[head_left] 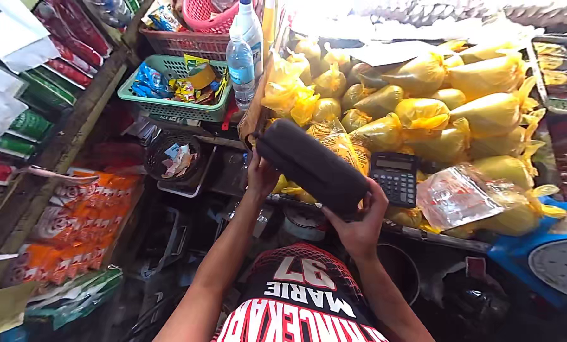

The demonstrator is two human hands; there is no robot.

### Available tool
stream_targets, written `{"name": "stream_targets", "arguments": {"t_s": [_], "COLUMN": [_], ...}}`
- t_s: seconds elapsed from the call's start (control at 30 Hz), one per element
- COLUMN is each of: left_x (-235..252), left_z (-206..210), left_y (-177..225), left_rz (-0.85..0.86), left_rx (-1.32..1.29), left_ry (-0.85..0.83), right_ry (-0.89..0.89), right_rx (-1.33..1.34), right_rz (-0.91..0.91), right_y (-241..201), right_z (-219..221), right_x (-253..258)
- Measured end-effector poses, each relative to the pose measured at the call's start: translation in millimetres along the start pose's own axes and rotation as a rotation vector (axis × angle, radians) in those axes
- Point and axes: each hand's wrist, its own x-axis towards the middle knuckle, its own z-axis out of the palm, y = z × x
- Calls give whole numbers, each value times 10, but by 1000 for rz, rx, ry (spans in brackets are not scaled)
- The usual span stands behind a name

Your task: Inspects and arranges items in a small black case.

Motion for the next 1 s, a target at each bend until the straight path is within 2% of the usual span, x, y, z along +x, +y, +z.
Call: {"name": "stream_targets", "arguments": {"t_s": [0.03,0.13,0.2,0.27,0.33,0.4,0.53,0.67,0.8,0.87,1.0], "left_x": [-47,-139,-170,-172,-179,-130,16,104,146,154,147], "left_z": [-81,-293,-365,-298,-232,-251,-309,-307,-364,-391,-321], "left_y": [-6,-120,-167,-148,-103,-42,28,34,20,6,-44], "left_rz": [-7,-46,-42,-59,-89,-99,-122,-183,-169,-158,-111], "left_rx": [56,32,102,231,337,362,337,392,365,370,330], "left_ry": [-44,89,197,389,560,625,668,709,681,677,733], "right_ry": [-3,-37,-113,-191,-224,-207,-233,-300,-284,-303,-341], "right_rx": [120,420,408,278,119,50,-50,-88,-93,-256,-704], "right_rz": [172,556,720,775,741,714,674,719,729,647,271], "right_y": [-26,138,316,478,640,776,952,855,917,910,804], "right_z": [-21,-24,0,42,82,102,76,55,70,70,56], "right_x": [51,176,225,241,192,177,222,307,429,429,255]}}
